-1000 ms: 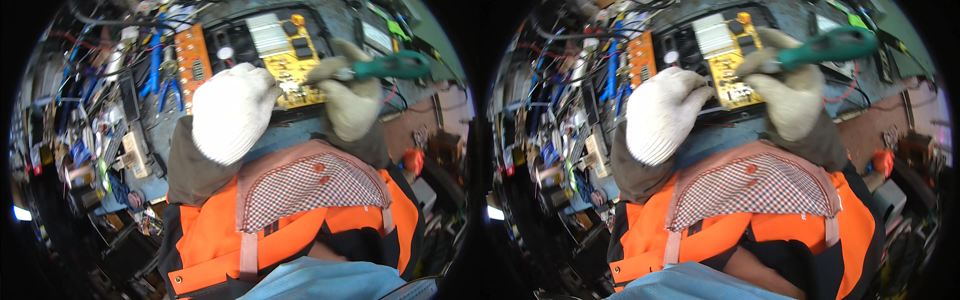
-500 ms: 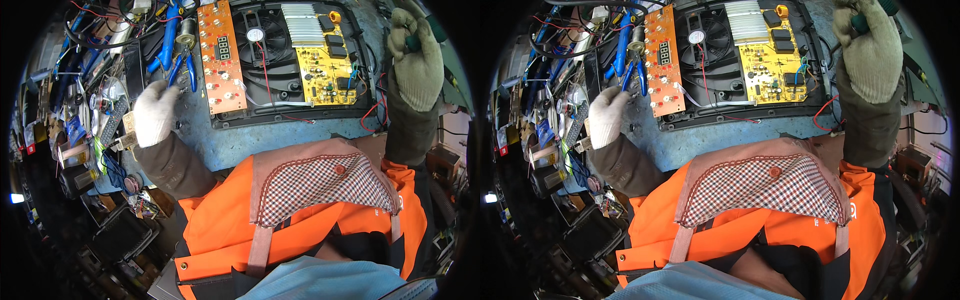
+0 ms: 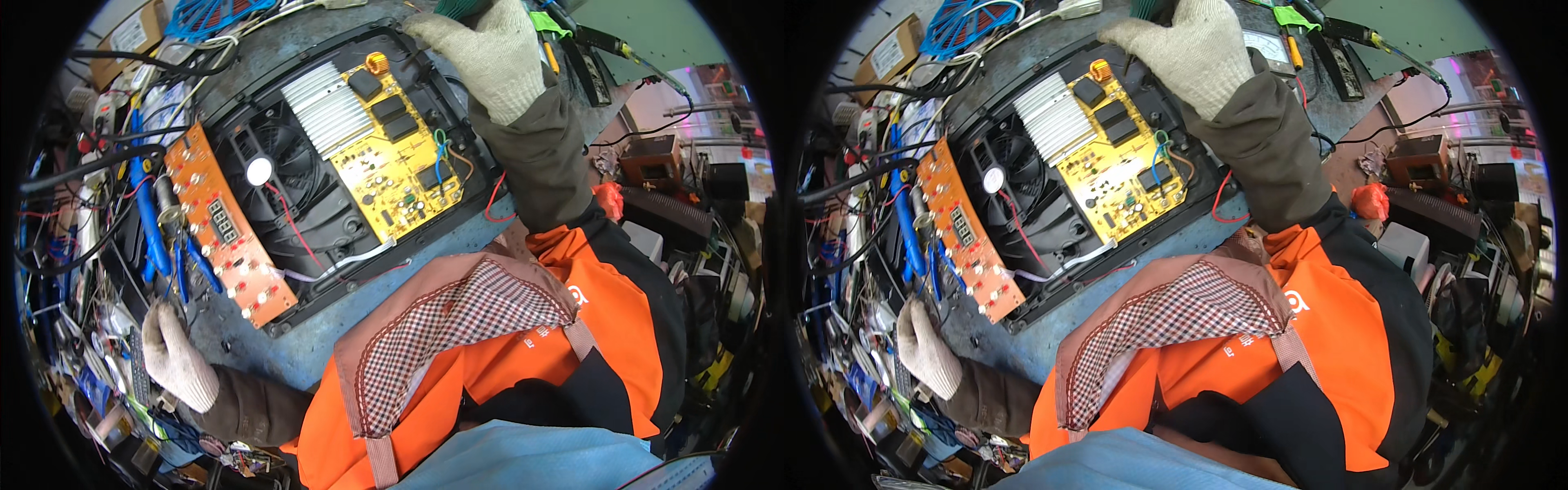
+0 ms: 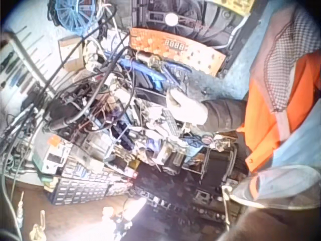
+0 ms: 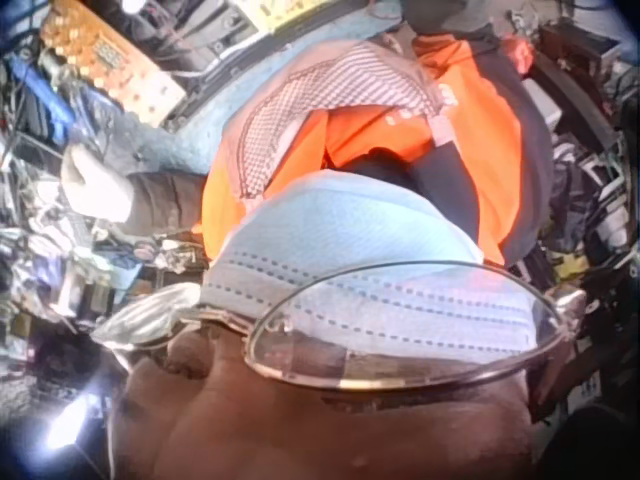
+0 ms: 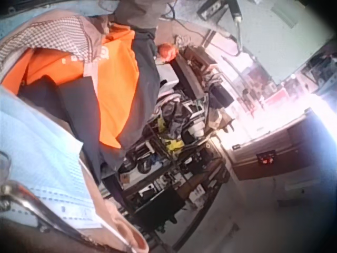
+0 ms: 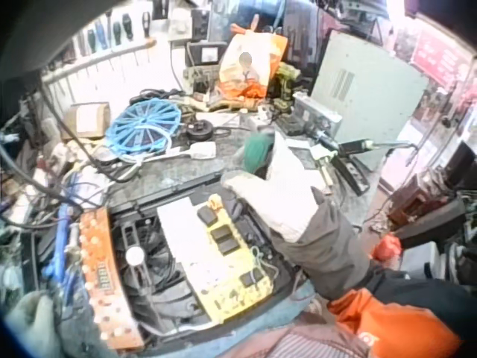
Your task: The person removes a blue fan cover from an open electronic device, then uses a screwdriver to unscrew components on the circuit board. They connect multimeter probes to test points on the board and adjust connections while observing readings.
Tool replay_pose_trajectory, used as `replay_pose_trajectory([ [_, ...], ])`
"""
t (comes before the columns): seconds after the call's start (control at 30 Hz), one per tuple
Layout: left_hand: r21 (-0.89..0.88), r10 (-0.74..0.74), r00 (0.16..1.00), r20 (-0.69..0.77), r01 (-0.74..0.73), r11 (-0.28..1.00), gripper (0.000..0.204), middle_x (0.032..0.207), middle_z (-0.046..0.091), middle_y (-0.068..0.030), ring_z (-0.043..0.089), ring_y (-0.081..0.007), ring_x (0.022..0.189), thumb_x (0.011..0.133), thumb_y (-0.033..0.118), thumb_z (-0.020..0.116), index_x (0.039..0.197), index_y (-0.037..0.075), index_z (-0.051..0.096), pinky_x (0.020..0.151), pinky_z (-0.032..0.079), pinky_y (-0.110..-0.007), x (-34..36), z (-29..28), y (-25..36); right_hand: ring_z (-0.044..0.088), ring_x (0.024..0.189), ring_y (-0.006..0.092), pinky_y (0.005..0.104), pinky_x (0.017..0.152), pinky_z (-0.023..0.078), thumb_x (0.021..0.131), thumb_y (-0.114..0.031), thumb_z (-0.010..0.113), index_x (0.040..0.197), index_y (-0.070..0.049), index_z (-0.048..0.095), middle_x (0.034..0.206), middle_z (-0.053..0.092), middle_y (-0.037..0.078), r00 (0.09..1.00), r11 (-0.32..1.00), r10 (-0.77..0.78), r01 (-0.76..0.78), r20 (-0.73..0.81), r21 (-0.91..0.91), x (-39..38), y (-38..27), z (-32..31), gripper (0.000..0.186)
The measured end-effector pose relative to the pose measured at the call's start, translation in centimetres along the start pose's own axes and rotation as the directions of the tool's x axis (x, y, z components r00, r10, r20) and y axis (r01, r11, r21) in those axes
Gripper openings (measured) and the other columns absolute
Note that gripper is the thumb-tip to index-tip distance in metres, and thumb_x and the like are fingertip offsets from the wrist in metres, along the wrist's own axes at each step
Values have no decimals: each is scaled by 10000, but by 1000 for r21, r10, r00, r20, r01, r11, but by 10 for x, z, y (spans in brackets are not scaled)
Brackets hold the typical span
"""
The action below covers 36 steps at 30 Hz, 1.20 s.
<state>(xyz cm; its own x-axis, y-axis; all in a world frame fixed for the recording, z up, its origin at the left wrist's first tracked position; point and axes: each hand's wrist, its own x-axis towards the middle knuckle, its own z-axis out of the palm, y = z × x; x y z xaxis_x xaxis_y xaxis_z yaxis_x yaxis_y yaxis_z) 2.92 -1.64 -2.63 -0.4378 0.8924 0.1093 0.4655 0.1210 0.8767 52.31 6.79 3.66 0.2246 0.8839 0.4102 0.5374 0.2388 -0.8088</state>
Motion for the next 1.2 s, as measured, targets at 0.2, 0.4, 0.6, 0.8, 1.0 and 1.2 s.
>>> replay_pose_trajectory([
  [0.2,9,-27,999,-47,27,1000,330,1180,790,-118,727,-142,1035,1098,162,729,1321,-81,739,904,592,-267,-2,2,-1,635,995,178,348,869,613,802,121,826,1788,-72,74,1362,625,171,990,947,-34,75,-135,313,-7,14,6,1255],
  [0.4,83,15,999,-45,-11,996,334,1188,788,-127,728,-149,1051,1106,167,714,1334,-77,734,917,601,-278,-5,3,2,626,1040,186,351,841,622,770,141,797,1793,-91,47,1377,606,180,991,933,-70,105,-115,343,1,36,16,1290],
  [0.6,104,19,1000,-23,-17,994,336,1188,785,-126,726,-149,1048,1109,161,707,1343,-79,730,916,604,-279,-5,4,5,633,1017,182,338,842,619,804,152,779,1784,-82,96,1330,614,170,995,910,-34,71,-96,409,3,35,20,1217],
  [0.8,81,14,1000,-19,-13,997,329,1199,780,-132,723,-151,1050,1107,149,705,1339,-83,733,917,603,-284,-5,5,4,641,982,176,331,840,615,829,148,779,1766,-66,158,1303,624,159,993,933,1,41,-116,358,2,27,18,1145],
  [1.0,95,2,1000,-16,-1,995,334,1199,781,-142,722,-173,1069,1103,132,709,1348,-94,723,952,592,-295,-6,4,5,636,1001,174,330,866,604,828,139,786,1745,-61,206,1278,621,145,994,954,-3,35,-105,299,2,28,22,1103],
  [1.2,74,4,1000,-10,-3,997,336,1241,770,-148,709,-176,1113,1099,113,707,1361,-98,712,1003,572,-298,-10,2,7,630,1038,172,331,883,597,821,80,827,1716,-56,295,1306,607,135,995,960,-89,99,-47,263,-4,32,19,1050],
])
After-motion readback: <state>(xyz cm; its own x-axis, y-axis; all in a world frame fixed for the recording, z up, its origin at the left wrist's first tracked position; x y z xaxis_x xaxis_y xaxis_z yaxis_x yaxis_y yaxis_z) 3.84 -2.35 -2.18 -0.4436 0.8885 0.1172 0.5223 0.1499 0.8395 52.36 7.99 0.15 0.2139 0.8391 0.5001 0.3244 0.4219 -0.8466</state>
